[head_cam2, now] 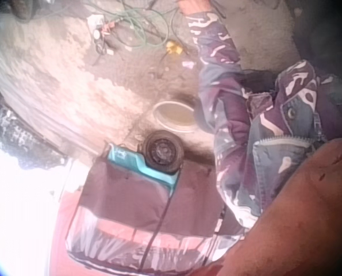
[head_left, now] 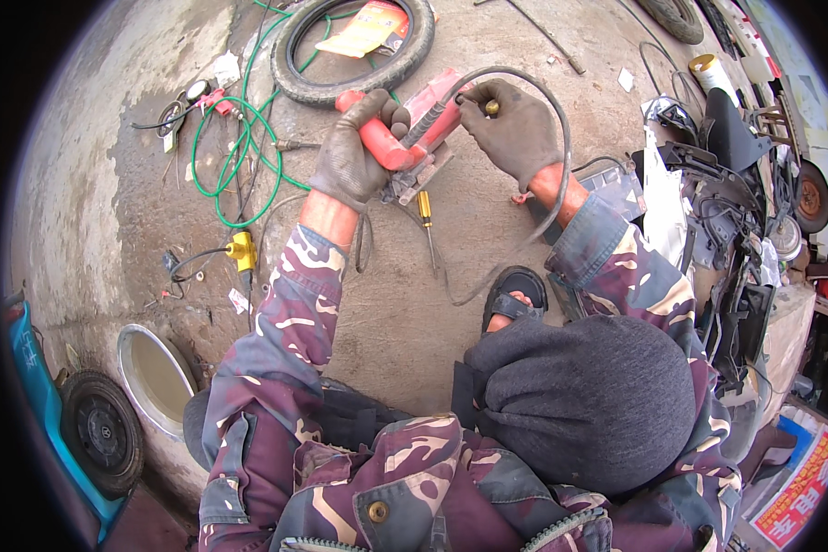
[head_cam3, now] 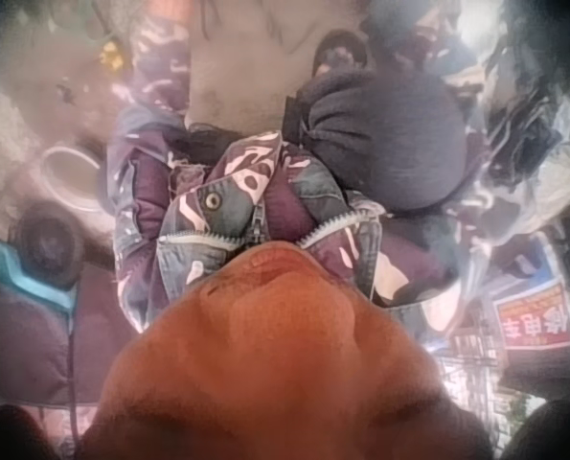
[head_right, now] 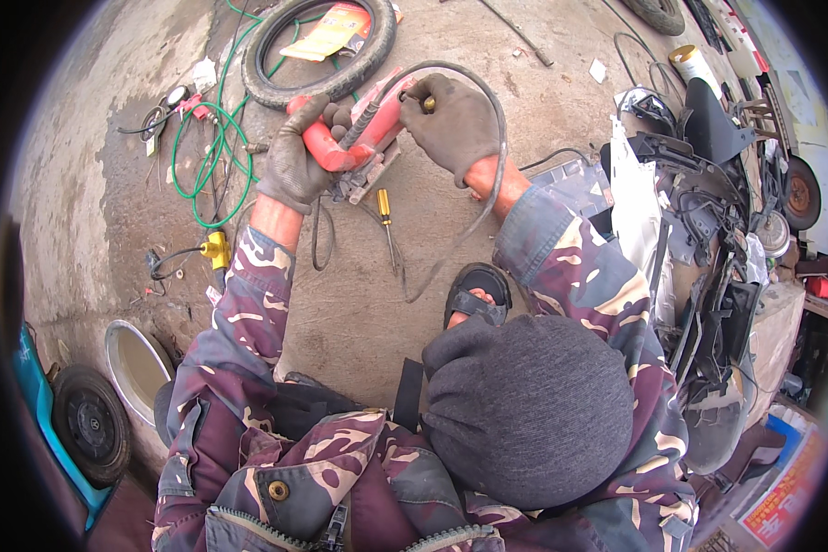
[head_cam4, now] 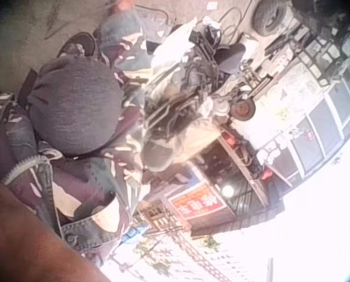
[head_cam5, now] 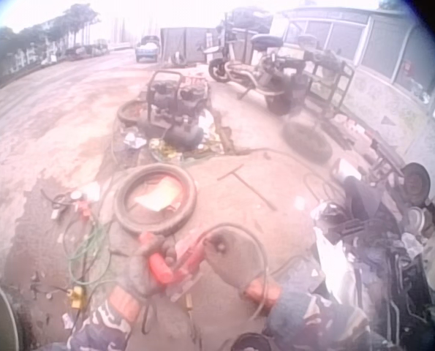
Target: The person sits on the floor and uses a screwdriver to remove screws from a red power tool. They manipulate the tool's casing and internal components, then reassemble it by tightening the screws back into place.
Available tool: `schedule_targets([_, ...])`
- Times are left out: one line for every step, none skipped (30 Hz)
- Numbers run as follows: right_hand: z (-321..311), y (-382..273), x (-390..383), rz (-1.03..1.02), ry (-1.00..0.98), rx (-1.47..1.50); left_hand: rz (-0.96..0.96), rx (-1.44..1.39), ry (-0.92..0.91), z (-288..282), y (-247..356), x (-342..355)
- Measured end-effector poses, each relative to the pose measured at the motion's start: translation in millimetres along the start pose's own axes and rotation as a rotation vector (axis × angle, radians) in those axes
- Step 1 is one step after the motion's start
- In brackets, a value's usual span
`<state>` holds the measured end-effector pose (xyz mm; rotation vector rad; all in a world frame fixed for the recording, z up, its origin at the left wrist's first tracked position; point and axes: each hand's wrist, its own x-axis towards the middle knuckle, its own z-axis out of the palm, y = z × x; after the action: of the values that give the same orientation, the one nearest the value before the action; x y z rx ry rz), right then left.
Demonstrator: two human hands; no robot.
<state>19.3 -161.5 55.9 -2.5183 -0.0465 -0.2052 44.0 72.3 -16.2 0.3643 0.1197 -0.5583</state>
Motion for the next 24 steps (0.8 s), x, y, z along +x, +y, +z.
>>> schedule_targets([-1.6, -0.2, -0.3, 0.011, -0.007, -0.005, 0.001, -0.007, -0.009, 0.7, 0.2, 0.5])
schedule_targets([-2.9, -0.5, -0.7, 0.031, -0.014, -0.015, 0.005, -0.012, 0.006, 1.5, -0.1, 0.8])
schedule_targets([-3.9, -0.8, -1.0, 0.032, -0.018, -0.017, 0.009, -0.018, 0.022, 2.4, -0.9, 1.0])
schedule_targets([-4.7, -1.2, -1.4, 0.043, -0.022, -0.024, 0.013, -0.023, 0.041, 3.2, -1.8, 1.0])
schedule_targets([-5.2, -1.5, -1.5, 0.053, -0.026, -0.031, 0.019, -0.025, 0.048, 4.2, -2.6, 1.0])
schedule_targets([-5.4, -1.8, -1.7, 0.053, -0.027, -0.030, 0.026, -0.026, 0.059, 5.2, -3.6, 0.9])
schedule_targets([-5.3, -1.9, -1.7, 0.052, -0.028, -0.029, 0.035, -0.023, 0.058, 6.2, -3.9, 0.8])
schedule_targets([-5.1, -1.9, -1.7, 0.053, -0.028, -0.030, 0.027, -0.027, 0.060, 7.1, -3.9, 0.8])
schedule_targets([-4.8, -1.9, -1.6, 0.036, -0.022, -0.040, 0.020, -0.028, 0.051, 8.0, -3.6, 0.6])
schedule_targets([-4.5, -1.6, -1.5, 0.021, -0.015, -0.053, 0.016, -0.023, 0.053, 8.9, -3.4, 0.5])
schedule_targets([-4.1, -1.3, -1.3, 0.014, -0.012, -0.069, 0.018, -0.025, 0.043, 9.6, -3.3, 0.2])
schedule_targets([-3.9, -0.9, -1.0, 0.000, -0.006, -0.063, 0.022, -0.021, 0.045, 10.1, -3.2, -0.3])
schedule_targets([-3.6, -0.4, -0.8, -0.004, -0.004, -0.060, 0.026, -0.019, 0.042, 10.5, -3.2, -0.7])
schedule_targets([-3.2, 0.0, -0.5, 0.000, -0.005, -0.059, 0.024, -0.018, 0.049, 10.7, -3.3, -0.5])
schedule_targets([-2.6, 0.5, -0.3, -0.005, -0.002, -0.048, 0.023, -0.018, 0.050, 10.7, -3.1, -0.3])
schedule_targets([-1.8, 0.9, 0.0, -0.001, -0.002, -0.038, 0.021, -0.025, 0.035, 10.5, -2.7, -0.1])
schedule_targets([-0.9, 1.4, 0.1, 0.002, -0.002, -0.028, 0.019, -0.014, 0.056, 10.1, -2.0, 0.3])
schedule_targets([0.3, 1.7, 0.2, -0.009, 0.010, -0.022, 0.016, -0.010, 0.061, 9.8, -1.1, 0.8])
schedule_targets([1.7, 2.0, 0.2, -0.020, 0.022, -0.016, 0.013, -0.006, 0.066, 9.4, -0.5, 1.4])
schedule_targets([3.0, 2.4, 0.2, -0.033, 0.033, -0.009, 0.009, -0.013, 0.061, 9.2, 0.0, 1.9])
schedule_targets([4.2, 2.9, 0.2, -0.040, 0.041, 0.006, 0.004, -0.021, 0.056, 8.9, 0.2, 2.0])
schedule_targets([5.0, 3.5, 0.2, -0.048, 0.049, 0.023, -0.004, -0.034, 0.071, 8.9, 0.4, 2.2])
schedule_targets([5.6, 4.1, 0.0, -0.057, 0.056, 0.039, 0.009, -0.022, 0.058, 8.8, -0.1, 2.0])
schedule_targets([5.8, 4.8, -0.2, -0.056, 0.058, 0.039, 0.018, -0.016, 0.065, 9.0, -0.9, 1.6])
